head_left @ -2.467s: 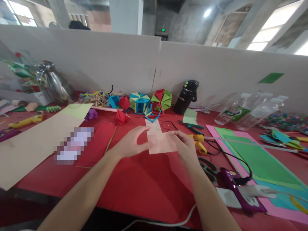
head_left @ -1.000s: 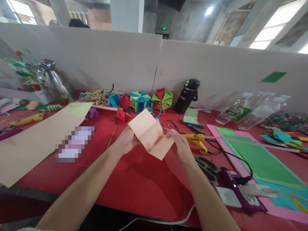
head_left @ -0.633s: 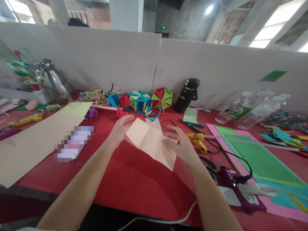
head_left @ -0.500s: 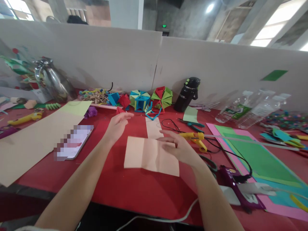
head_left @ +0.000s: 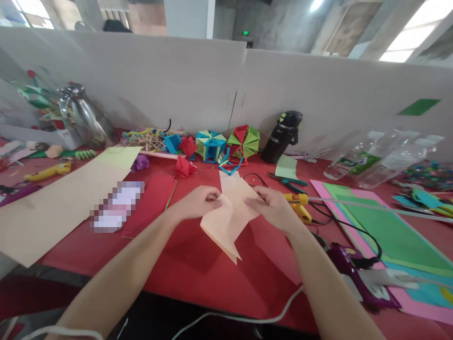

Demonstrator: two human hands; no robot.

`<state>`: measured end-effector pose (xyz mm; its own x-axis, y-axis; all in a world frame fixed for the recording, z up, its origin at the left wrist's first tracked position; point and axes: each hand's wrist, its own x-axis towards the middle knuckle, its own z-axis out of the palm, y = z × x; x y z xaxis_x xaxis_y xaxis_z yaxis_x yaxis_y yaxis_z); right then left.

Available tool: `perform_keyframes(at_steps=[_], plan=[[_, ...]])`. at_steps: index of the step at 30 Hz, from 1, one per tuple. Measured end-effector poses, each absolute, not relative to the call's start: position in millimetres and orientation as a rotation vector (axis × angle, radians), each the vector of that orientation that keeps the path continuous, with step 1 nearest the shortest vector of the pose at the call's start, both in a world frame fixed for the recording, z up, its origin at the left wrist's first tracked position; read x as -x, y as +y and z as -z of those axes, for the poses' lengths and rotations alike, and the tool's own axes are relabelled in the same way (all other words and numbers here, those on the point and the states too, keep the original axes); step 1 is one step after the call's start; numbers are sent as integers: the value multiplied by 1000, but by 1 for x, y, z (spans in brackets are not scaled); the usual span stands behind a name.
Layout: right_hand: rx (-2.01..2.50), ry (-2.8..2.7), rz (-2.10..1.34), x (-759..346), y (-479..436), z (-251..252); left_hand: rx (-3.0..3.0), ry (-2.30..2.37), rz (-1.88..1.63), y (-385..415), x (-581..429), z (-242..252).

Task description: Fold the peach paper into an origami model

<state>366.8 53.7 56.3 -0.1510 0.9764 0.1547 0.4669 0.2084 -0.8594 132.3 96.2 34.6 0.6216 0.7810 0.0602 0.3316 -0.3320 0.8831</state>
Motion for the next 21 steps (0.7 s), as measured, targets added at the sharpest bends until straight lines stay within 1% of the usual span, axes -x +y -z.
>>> perform_keyframes(at_steps=[4,6,8,12,15,21], plan=[[1368,-1653,-777,-373,60,-60,-1876,905,-587,100,-132,-39],[1344,-1590,-760,-372,63,-58,-1840,855,-603,99,-129,-40],[1348,-1598,-737,-369,66,-53,-1756,761,-547,99,-124,-41],[1324,-1687,-824,-361,66,-46,-1637,606,-446,96,-114,-38],[1266,-1715,-900,-357,62,-44,-1686,668,-511,93,-115,-32],[1335,-1929,-741,-343,47,-37,-1959,853,-631,89,-117,-17]])
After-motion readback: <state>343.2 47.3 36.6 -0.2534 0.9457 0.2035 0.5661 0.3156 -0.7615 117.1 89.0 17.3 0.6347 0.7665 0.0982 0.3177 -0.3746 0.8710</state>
